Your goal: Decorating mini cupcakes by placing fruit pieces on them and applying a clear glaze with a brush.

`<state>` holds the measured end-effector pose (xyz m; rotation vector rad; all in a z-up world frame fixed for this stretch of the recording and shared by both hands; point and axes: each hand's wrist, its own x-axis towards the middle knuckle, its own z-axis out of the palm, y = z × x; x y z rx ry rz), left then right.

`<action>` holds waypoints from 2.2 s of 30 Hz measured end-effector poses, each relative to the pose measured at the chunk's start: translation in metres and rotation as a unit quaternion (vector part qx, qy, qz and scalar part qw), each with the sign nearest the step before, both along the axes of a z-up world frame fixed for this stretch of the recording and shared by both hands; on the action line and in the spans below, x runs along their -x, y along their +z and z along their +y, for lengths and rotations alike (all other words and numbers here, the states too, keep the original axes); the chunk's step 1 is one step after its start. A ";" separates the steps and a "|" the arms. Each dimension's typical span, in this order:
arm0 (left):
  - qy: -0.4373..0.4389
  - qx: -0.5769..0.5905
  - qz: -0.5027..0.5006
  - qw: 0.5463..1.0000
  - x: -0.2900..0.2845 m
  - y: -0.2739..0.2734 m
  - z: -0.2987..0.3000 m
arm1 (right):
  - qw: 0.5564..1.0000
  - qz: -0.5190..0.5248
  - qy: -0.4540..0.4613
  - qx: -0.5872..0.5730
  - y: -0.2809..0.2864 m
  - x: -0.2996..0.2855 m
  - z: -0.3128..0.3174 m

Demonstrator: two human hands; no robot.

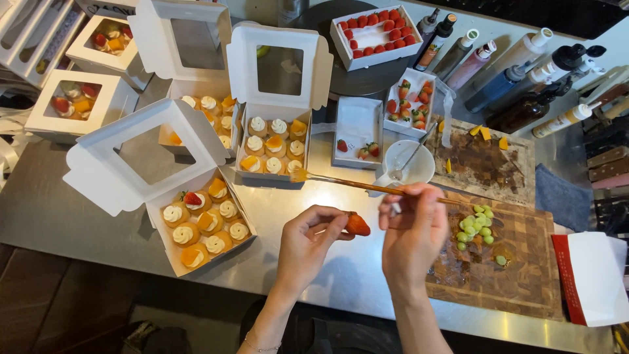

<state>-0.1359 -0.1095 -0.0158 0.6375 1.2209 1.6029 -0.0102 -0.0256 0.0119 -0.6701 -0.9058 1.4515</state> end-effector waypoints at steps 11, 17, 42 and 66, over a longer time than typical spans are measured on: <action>0.113 0.037 0.032 0.992 0.016 0.011 0.012 | 0.938 -0.227 -0.082 -0.247 -0.015 -0.064 -0.004; 0.125 0.056 0.080 0.987 0.020 0.011 0.015 | 0.890 -0.324 -0.060 -0.315 -0.008 -0.064 0.000; 0.158 0.046 0.097 0.982 0.034 0.009 0.014 | 0.901 -0.309 0.011 -0.305 -0.005 -0.055 0.000; 0.203 0.069 0.091 0.973 0.126 -0.014 -0.071 | 0.948 -0.236 0.076 -0.202 -0.021 0.060 -0.029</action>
